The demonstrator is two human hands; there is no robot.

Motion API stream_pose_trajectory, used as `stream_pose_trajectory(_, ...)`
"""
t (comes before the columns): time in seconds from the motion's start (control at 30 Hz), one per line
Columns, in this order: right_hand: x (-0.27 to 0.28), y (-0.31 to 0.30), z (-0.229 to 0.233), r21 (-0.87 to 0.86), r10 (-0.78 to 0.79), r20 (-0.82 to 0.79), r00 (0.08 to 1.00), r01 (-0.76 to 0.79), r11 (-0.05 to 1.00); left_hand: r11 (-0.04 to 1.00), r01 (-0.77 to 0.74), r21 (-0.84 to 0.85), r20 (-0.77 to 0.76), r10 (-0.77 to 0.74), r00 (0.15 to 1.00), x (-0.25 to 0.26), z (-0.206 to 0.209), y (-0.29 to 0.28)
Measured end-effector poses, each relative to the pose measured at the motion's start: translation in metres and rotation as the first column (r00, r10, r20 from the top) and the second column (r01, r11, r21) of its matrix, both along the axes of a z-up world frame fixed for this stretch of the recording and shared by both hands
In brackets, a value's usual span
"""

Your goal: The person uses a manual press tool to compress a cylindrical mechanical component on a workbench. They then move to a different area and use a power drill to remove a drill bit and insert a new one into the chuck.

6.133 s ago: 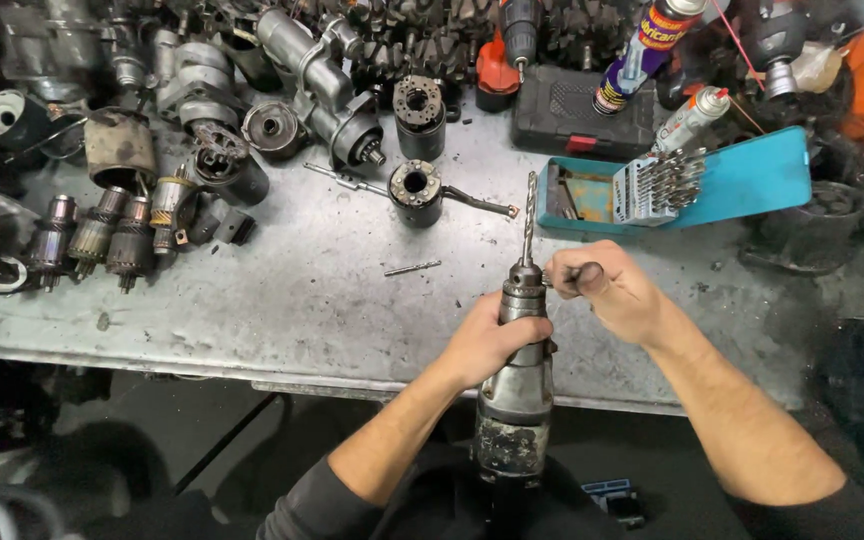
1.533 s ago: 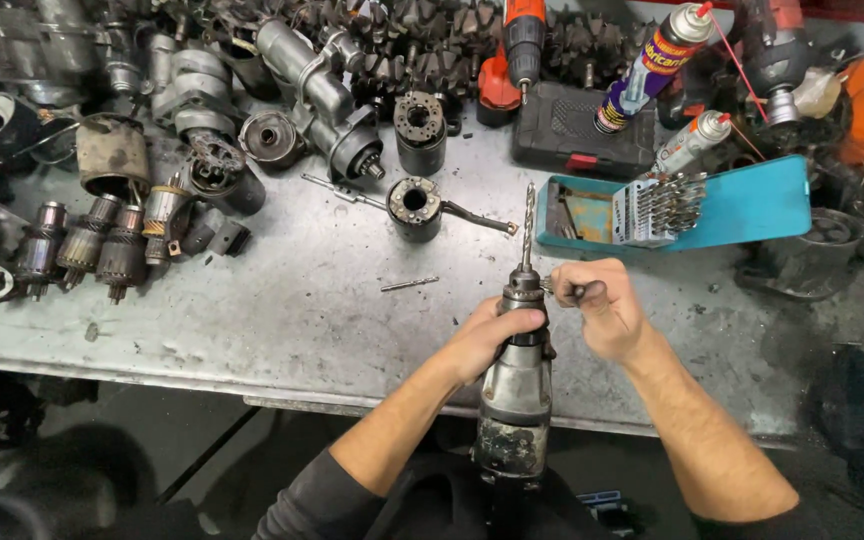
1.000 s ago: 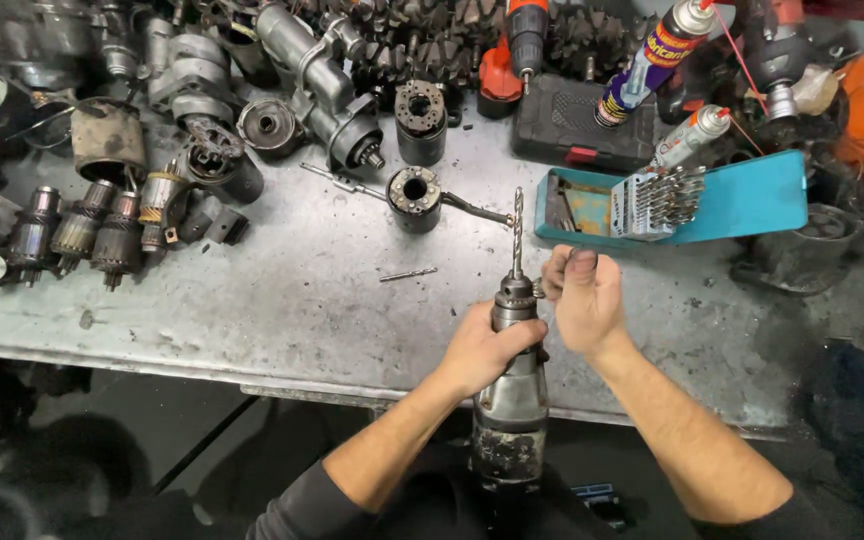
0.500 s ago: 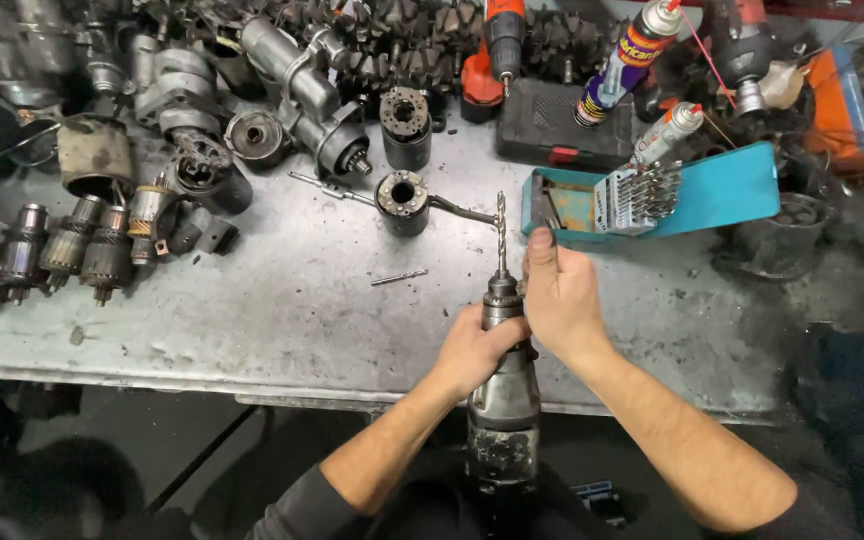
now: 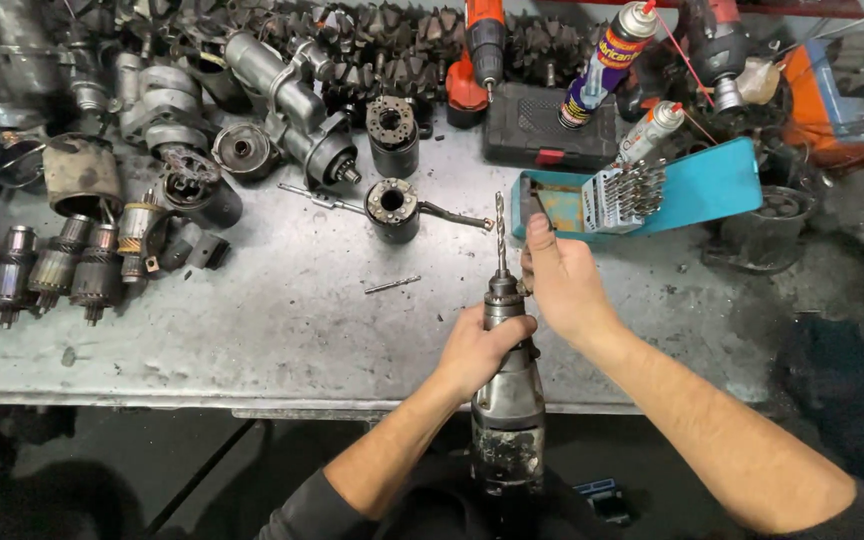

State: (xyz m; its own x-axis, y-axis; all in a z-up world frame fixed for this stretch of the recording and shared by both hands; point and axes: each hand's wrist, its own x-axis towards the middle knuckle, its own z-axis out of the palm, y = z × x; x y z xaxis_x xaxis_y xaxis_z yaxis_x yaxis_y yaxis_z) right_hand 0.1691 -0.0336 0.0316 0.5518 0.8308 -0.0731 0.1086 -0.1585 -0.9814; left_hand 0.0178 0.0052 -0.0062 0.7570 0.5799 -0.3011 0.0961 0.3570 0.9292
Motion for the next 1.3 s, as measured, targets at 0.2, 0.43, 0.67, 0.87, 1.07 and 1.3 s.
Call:
stream_pose_trajectory(0.2,0.037,-0.021,0.04,0.065,0.271,-0.209,0.94,-0.263,0.963,0.995,0.037,-0.089,0.073,-0.03,0.997,0.001,-0.018,0.012)
stream_pose_trajectory(0.43,0.055,-0.054,0.008,-0.253,0.345,0.464,0.816,-0.251,0.934,0.991,-0.037,-0.128,0.035,0.042,0.999,-0.016,-0.024,0.019)
stream_pose_trajectory(0.67,0.045,-0.064,-0.1,-0.623,0.575,0.592,0.565,-0.131,0.771,0.983,-0.038,-0.18,0.06,0.05,0.997,-0.015,-0.038,0.02)
stream_pose_trajectory(0.87,0.041,-0.067,-0.141,-0.76,0.709,0.559,0.43,-0.077,0.645,0.925,0.026,-0.379,0.218,0.062,0.974,-0.015,-0.036,0.014)
stream_pose_trajectory(1.07,0.038,-0.076,-0.141,-0.766,0.749,0.549,0.372,-0.134,0.628,0.959,0.024,-0.283,0.16,0.023,0.987,-0.011,-0.039,0.005)
stream_pose_trajectory(1.3,0.025,-0.081,-0.103,-0.72,0.714,0.69,0.121,0.008,0.694,0.979,-0.038,-0.202,0.069,0.053,0.996,-0.008,-0.045,-0.002)
